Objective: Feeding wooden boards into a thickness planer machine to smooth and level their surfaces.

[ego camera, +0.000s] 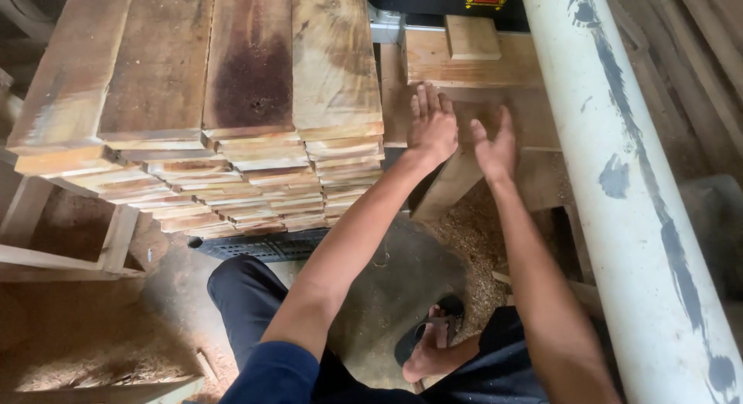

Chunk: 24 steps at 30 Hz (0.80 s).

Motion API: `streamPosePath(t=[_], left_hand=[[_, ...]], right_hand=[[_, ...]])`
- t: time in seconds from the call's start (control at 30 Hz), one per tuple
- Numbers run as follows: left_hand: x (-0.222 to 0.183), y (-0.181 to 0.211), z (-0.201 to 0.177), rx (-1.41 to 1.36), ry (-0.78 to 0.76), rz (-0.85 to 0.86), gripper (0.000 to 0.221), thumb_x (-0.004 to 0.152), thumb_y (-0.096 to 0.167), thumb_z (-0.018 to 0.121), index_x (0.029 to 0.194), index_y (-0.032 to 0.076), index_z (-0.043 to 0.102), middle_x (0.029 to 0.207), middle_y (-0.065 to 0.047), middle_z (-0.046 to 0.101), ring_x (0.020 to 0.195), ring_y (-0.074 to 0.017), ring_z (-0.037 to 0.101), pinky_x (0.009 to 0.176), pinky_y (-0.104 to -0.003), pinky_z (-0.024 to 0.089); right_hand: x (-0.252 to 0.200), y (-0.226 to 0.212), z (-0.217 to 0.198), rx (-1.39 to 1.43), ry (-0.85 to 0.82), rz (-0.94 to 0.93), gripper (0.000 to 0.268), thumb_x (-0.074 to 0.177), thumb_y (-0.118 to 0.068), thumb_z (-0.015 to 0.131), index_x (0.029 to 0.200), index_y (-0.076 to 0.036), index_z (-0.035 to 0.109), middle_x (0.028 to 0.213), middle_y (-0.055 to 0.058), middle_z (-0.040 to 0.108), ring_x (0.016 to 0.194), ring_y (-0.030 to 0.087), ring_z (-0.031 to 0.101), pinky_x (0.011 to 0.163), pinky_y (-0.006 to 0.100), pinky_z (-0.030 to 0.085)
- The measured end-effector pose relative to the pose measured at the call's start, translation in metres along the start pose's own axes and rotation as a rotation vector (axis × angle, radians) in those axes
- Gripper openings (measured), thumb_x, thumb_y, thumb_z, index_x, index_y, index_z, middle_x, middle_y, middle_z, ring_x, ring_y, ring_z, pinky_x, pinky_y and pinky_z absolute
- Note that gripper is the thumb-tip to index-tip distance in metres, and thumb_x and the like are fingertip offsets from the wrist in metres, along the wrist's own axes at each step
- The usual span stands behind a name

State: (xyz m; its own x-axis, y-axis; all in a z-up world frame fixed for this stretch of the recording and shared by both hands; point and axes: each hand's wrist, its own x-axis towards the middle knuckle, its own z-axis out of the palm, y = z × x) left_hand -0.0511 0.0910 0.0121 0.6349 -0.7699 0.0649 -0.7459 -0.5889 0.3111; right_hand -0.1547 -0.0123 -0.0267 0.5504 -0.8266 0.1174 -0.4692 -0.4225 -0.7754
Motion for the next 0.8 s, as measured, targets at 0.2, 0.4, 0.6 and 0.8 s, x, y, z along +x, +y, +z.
streamPosePath(t=[0.2,0.4,0.6,0.8], left_hand=[[0.049,0.0,0.012,-0.107,0.118,-0.071,0.081,0.107,0.052,0.046,0.159,-0.005,0.02,0.167,-0.032,0.012,0.158,-0.0434,0.004,0.132,-0.051,0.003],[0.109,-0.006,0.052,-0.129,0.276,-0.144,0.099,0.099,0.071,0.042,0.156,-0.006,0.018,0.16,-0.034,0.029,0.155,-0.0466,0.021,0.13,-0.057,0.01],[0.146,-0.009,0.064,-0.204,0.295,-0.172,0.115,0.091,0.084,0.037,0.16,-0.003,0.006,0.162,-0.037,0.019,0.152,-0.0534,0.015,0.124,-0.061,0.011],[0.136,-0.004,0.046,-0.157,0.125,-0.147,0.148,0.08,0.062,0.094,0.159,-0.001,-0.014,0.166,-0.031,0.0,0.15,-0.056,0.003,0.122,-0.061,0.006]], right_hand=[[0.03,-0.023,0.002,-0.016,0.04,0.014,0.077,0.104,-0.053,0.067,0.162,-0.019,0.029,0.163,0.011,0.039,0.151,0.032,0.035,0.123,0.052,0.031],[0.055,-0.035,-0.005,-0.07,0.097,0.042,0.09,0.096,-0.059,0.078,0.161,-0.019,0.031,0.162,0.013,0.04,0.15,0.034,0.036,0.123,0.052,0.031],[0.087,-0.026,-0.003,0.122,0.022,-0.077,0.086,0.099,-0.052,0.065,0.161,-0.013,0.022,0.166,0.019,0.03,0.15,0.037,0.035,0.118,0.053,0.035],[0.096,-0.017,0.006,0.305,0.006,-0.073,0.071,0.104,-0.06,0.034,0.16,-0.017,0.023,0.165,0.018,0.032,0.149,0.035,0.04,0.117,0.049,0.041]])
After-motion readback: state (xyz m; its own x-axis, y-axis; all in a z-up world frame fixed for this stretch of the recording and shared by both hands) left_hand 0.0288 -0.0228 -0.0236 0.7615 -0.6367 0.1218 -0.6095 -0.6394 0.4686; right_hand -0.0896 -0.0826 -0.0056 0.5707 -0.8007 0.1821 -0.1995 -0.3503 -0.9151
